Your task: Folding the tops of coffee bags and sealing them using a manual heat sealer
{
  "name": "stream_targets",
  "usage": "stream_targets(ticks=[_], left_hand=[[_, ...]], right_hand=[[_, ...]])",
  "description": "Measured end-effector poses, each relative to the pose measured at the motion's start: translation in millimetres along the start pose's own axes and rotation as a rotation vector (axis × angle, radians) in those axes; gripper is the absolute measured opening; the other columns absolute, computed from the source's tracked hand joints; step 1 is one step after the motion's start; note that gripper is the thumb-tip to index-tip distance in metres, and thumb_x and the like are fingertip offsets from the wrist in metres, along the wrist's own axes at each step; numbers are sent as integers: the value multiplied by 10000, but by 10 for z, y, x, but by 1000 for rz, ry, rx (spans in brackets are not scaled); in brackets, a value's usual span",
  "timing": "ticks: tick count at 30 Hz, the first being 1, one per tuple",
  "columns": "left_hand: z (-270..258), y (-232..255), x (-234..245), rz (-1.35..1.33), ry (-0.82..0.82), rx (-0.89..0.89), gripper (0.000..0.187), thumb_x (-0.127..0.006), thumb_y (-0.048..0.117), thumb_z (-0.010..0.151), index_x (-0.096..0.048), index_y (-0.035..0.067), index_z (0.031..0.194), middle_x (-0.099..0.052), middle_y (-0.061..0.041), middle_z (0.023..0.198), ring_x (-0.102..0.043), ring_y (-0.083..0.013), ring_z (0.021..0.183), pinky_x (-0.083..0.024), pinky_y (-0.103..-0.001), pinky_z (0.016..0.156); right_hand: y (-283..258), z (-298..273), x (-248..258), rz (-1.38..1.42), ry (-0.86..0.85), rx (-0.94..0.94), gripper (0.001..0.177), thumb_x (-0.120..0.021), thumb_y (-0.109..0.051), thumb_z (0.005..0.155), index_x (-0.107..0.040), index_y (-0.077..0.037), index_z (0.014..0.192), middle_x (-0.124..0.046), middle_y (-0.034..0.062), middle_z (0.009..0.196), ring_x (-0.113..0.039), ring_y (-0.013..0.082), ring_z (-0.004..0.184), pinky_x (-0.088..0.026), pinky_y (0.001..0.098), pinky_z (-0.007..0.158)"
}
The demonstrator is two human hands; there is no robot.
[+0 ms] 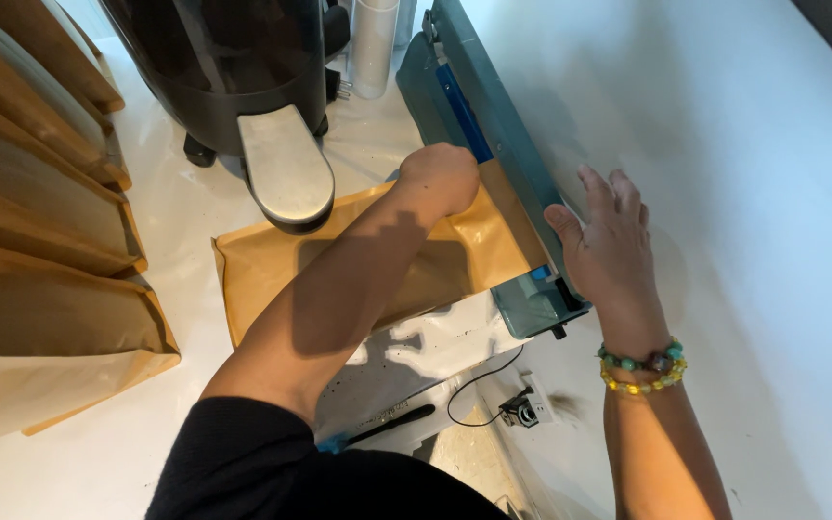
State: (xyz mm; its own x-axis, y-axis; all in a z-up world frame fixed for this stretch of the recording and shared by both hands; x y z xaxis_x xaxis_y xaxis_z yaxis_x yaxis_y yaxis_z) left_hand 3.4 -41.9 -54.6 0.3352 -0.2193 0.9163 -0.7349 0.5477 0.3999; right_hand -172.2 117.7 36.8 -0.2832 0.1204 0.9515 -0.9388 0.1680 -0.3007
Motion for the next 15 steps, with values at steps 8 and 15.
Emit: stream_targets(ticks=[8, 15], left_hand=[[29, -7, -41, -15, 17, 36, 205, -593, 49, 898, -778, -39, 891, -738, -227, 838, -741, -412, 863, -620, -563, 723], [24, 12, -22, 2, -5, 34, 212, -588, 52, 899, -779, -40, 884, -740, -230, 843, -739, -418, 878, -616, -566, 750]], right_hand=[[4, -11, 9, 41, -26, -17, 707, -384, -671, 1066, -336, -212, 1602, -264, 245, 1566, -321, 550, 1413, -381, 748, 1063], [117, 82, -69, 154, -22, -5, 764, -433, -715, 1025, -383, -208, 1594, -306, 275, 1572, -295, 572, 1434, -297, 746, 1110]])
Point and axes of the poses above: each hand's wrist, its own z-axis towards the middle knuckle, its own x-axis out of the back of the hand, y = z × x, the point moved 1 cm from there along z, towards the middle knuckle
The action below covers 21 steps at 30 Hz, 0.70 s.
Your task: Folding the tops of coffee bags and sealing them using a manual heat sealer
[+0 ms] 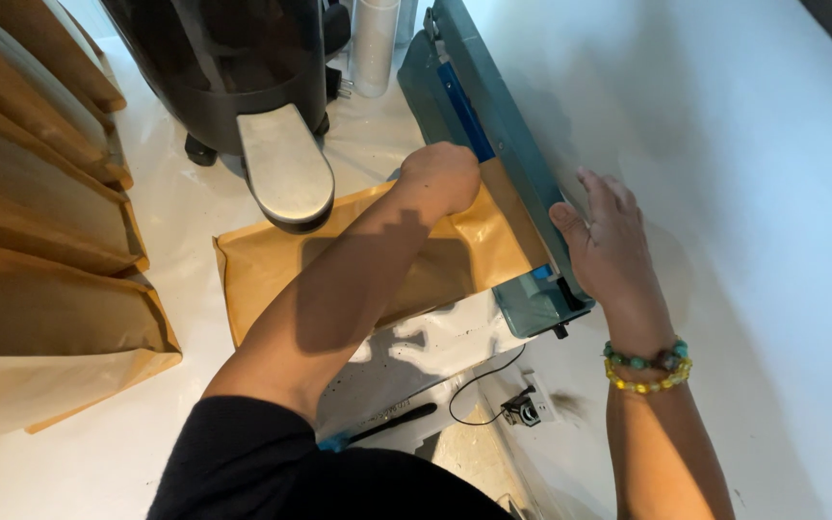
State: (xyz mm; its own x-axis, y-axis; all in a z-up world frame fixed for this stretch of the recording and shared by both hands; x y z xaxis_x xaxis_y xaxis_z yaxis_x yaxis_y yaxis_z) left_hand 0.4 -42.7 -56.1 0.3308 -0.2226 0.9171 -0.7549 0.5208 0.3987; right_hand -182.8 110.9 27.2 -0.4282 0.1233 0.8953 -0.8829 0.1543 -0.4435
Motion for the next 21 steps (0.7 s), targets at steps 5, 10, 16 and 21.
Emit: stream_targets(ticks=[5, 10, 16, 21], left_hand=[[-30, -12, 18, -23, -6, -9, 221, -590, 71, 897, -786, -30, 917, -748, -237, 885, -738, -426, 913, -618, -568, 778], [-4, 27, -2, 3, -39, 3, 209, -618, 53, 908, -791, -28, 994, -760, -242, 969, -732, -430, 975, -614, -565, 843], [-35, 71, 43, -24, -52, 66, 279, -560, 113, 915, -768, -42, 1017, -748, -258, 1002, -723, -438, 1031, -602, -574, 843], [-256, 188, 239, -25, -92, 81, 305, -573, 100, 921, -756, -39, 1121, -734, -272, 1109, -696, -454, 1108, -574, -593, 921]], right_hand=[[64, 71, -28, -29, -39, -20, 778, -408, -742, 1010, -368, -235, 1598, -324, 238, 1575, -320, 534, 1439, -305, 738, 1121], [-105, -61, -4, -258, -11, -9, 732, -331, -680, 1078, -360, -167, 1599, -274, 270, 1568, -320, 546, 1427, -315, 754, 1119], [-91, -73, 41, -229, -53, -2, 768, -333, -725, 1056, -384, -176, 1590, -287, 281, 1568, -342, 566, 1417, -322, 756, 1118], [-207, -186, 168, -32, -26, 3, 705, -410, -677, 1074, -462, -156, 1546, -445, 270, 1478, -393, 584, 1371, -372, 770, 1069]])
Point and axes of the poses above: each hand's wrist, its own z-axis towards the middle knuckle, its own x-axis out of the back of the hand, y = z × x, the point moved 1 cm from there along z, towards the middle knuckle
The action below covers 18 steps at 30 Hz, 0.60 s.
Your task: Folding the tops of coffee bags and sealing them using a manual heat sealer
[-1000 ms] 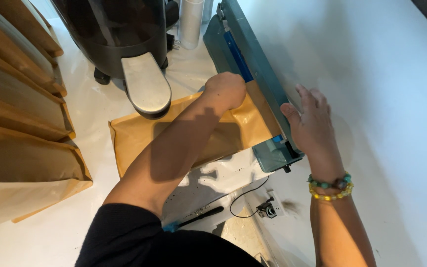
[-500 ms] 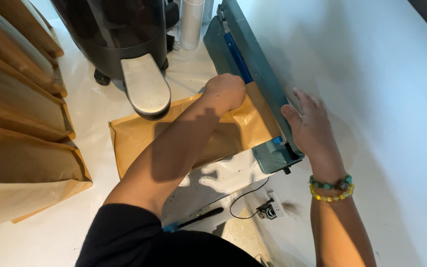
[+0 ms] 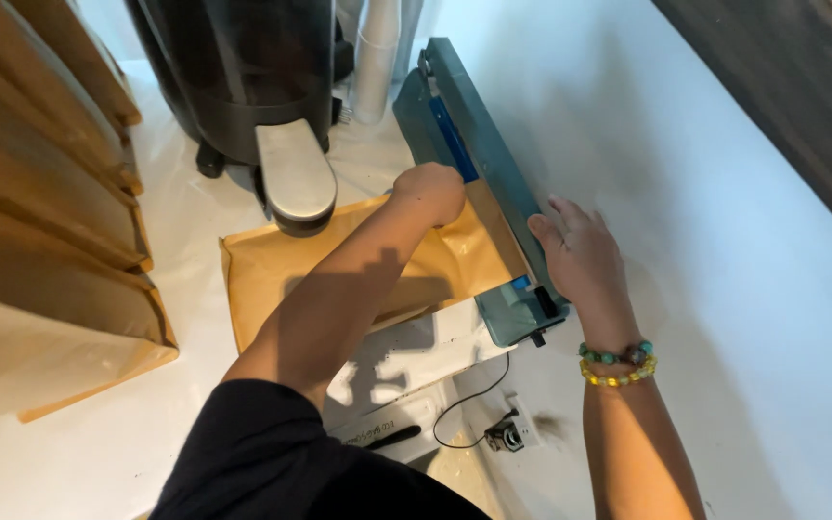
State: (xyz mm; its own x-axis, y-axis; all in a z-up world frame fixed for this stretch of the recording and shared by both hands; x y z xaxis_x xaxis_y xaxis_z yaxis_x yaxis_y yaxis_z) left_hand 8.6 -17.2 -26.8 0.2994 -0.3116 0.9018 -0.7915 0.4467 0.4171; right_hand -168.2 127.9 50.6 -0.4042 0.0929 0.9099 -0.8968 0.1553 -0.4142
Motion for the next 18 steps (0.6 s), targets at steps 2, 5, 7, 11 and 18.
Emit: stream_targets(ticks=[2, 5, 7, 11, 18], left_hand=[[-37, 19, 32, 4, 20, 17, 307, -564, 93, 924, -756, -33, 1127, -735, -260, 1111, -697, -446, 1110, -575, -600, 914], [-114, 57, 83, 3, 33, 28, 318, -535, 97, 935, -753, -27, 1132, -735, -244, 1124, -692, -433, 1128, -572, -602, 915], [-194, 100, 89, -1, 35, 28, 328, -515, 110, 944, -749, -27, 1130, -734, -240, 1134, -687, -429, 1145, -568, -598, 924], [-550, 245, 232, 11, 63, 41, 312, -503, 77, 945, -765, -29, 1078, -747, -234, 1041, -713, -453, 1066, -588, -610, 858], [-1405, 654, 826, -21, 139, -32, 330, -464, 57, 978, -743, -40, 1126, -739, -253, 1018, -716, -460, 1059, -588, -608, 863]], right_hand=[[223, 119, -77, 43, 37, 4, 688, -446, -686, 1067, -509, -167, 1514, -495, 255, 1432, -436, 576, 1335, -407, 761, 1038], [318, 91, -63, 172, 101, -36, 670, -464, -693, 1064, -562, -173, 1475, -563, 227, 1375, -488, 560, 1293, -456, 760, 992], [380, 56, -26, 259, 130, -70, 670, -445, -691, 1068, -569, -166, 1466, -582, 212, 1363, -496, 552, 1287, -469, 768, 976], [320, -138, 80, 452, 381, 43, 476, -536, -502, 1058, -675, -148, 1344, -694, 147, 1249, -639, 343, 1175, -522, 526, 998], [334, -1068, -61, 1053, 668, 173, 694, -629, -523, 988, -454, -157, 1550, -634, 20, 1321, -607, 117, 1190, -524, 248, 929]])
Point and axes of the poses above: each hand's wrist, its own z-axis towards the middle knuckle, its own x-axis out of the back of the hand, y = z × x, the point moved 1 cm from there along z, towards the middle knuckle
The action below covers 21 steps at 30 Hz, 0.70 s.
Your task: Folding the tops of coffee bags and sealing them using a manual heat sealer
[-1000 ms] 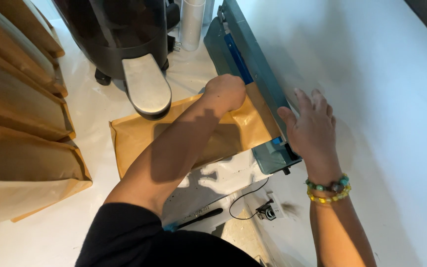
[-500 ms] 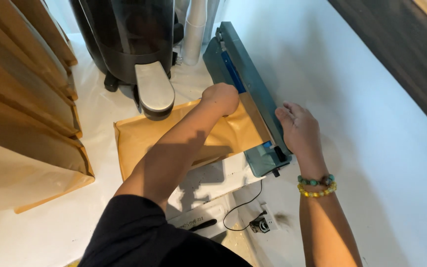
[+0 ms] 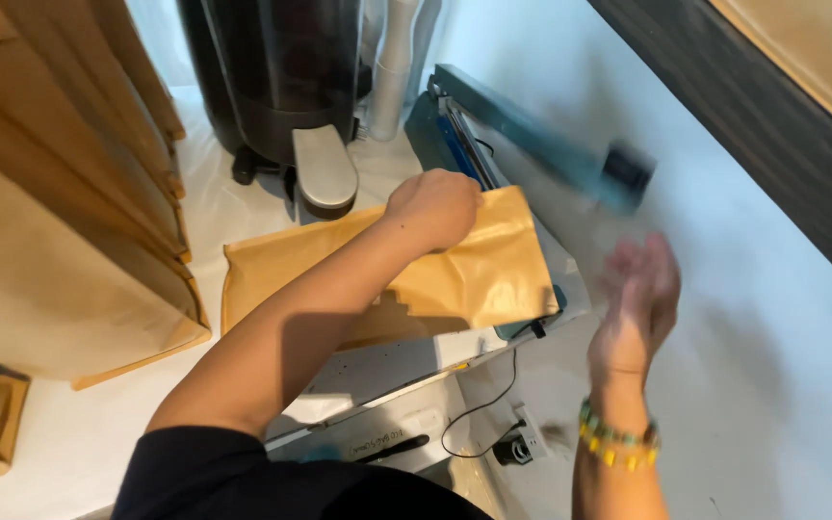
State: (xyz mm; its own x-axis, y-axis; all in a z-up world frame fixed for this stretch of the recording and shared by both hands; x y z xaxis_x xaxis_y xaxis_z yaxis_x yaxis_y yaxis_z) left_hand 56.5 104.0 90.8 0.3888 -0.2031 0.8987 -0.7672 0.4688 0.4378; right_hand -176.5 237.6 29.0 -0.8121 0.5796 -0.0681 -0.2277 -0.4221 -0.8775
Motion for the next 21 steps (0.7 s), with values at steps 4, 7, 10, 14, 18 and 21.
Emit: stream_targets(ticks=[4, 7, 10, 14, 18, 21], left_hand=[[-220, 38, 77, 163, 20, -172, 278, -524, 36, 976, -774, 10, 1094, -760, -191, 966, -737, -415, 995, -596, -549, 896], [-472, 15, 252, 210, -35, -146, 357, -331, -66, 859, -578, 189, 819, -527, 48, 880, -589, -263, 801, -431, -433, 555], [-823, -8, 523, -133, 157, 49, 130, -418, 135, 853, -540, 154, 812, -694, -122, 817, -617, -460, 828, -422, -551, 631], [-1211, -283, 661, -271, 712, -133, 287, -451, 273, 1016, -697, 185, 897, -677, -140, 743, -693, -407, 821, -539, -524, 670], [-1677, -506, 710, -383, 1015, -221, 276, -523, 271, 1042, -623, 128, 828, -609, -177, 688, -654, -448, 799, -488, -523, 666], [-1872, -751, 652, -511, 986, -233, 193, -602, 272, 1023, -653, 132, 901, -641, -165, 716, -668, -428, 767, -524, -475, 658]], right_hand=[[-370, -661, -243, 165, -22, -343, 499, -479, -53, 727, -586, -54, 1214, -671, 72, 1016, -694, 160, 918, -599, 238, 800], [-132, -974, -228, 602, -410, -307, 451, -835, -229, 863, -672, -76, 1255, -768, 93, 1155, -758, 264, 945, -595, 534, 945], [-481, -941, -579, 557, -288, -386, 375, -752, -176, 899, -709, -14, 1234, -748, 120, 1223, -707, 268, 1073, -571, 380, 836], [-236, -455, -867, 498, -150, -194, 157, -661, -156, 962, -696, -52, 1073, -764, 168, 939, -781, 295, 799, -648, 397, 675], [-316, -23, -1411, 543, -243, 4, 88, -641, -79, 1014, -655, -50, 932, -746, 178, 871, -775, 300, 793, -643, 387, 689], [-612, -8, -1812, 645, -332, 38, 60, -650, -80, 999, -680, -29, 994, -744, 206, 881, -782, 313, 810, -656, 415, 702]])
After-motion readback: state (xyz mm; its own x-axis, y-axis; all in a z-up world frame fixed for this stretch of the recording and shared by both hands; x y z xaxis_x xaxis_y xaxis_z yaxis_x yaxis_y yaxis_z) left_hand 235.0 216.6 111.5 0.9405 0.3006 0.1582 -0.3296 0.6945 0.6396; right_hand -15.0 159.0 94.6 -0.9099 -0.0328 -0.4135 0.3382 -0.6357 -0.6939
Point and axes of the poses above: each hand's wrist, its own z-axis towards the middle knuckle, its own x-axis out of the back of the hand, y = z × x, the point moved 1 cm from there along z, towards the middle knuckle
